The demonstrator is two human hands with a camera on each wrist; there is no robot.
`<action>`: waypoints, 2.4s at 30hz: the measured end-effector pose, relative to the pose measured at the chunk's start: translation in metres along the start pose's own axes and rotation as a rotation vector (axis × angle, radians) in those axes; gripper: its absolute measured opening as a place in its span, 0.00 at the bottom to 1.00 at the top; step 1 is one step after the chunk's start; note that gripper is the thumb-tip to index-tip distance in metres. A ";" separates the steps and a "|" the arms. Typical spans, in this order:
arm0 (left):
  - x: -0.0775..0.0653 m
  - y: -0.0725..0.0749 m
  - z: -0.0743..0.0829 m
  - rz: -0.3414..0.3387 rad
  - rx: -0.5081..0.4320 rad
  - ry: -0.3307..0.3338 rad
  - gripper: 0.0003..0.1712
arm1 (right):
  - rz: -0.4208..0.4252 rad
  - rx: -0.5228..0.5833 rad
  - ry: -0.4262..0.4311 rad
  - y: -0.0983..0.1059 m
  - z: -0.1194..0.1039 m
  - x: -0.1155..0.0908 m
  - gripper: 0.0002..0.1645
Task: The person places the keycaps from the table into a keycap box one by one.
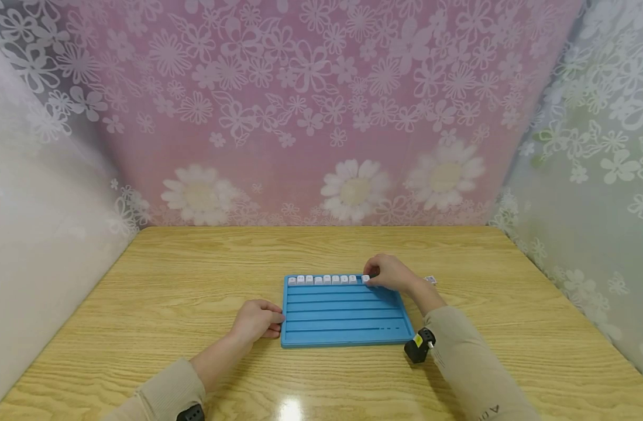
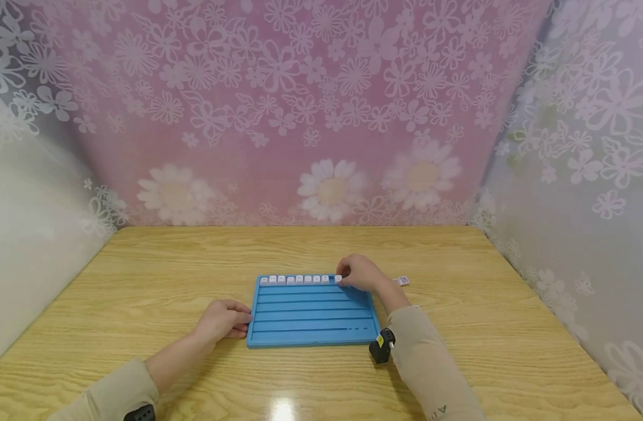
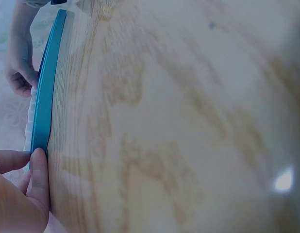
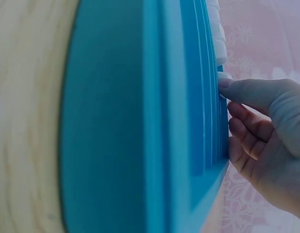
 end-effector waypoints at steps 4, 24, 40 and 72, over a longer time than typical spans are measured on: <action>0.000 0.000 0.001 0.002 0.001 0.002 0.07 | 0.000 0.022 -0.012 0.001 0.002 -0.001 0.06; 0.000 -0.001 0.004 0.002 0.004 0.004 0.08 | 0.011 0.088 -0.018 -0.001 0.007 -0.001 0.08; 0.000 0.000 0.001 0.003 0.029 0.002 0.08 | 0.014 0.084 0.003 -0.004 0.002 0.001 0.07; 0.001 0.000 -0.001 0.003 0.019 0.013 0.07 | 0.080 0.014 0.045 0.043 0.061 -0.040 0.17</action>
Point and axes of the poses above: each hand's wrist, its own x-axis towards the middle knuckle, its own y-axis out of the back of the hand, z = x × y, the point moved 9 cm from there along x, towards the middle knuckle, and after that the axes turned 15 degrees about -x, right-handed, at the moved point
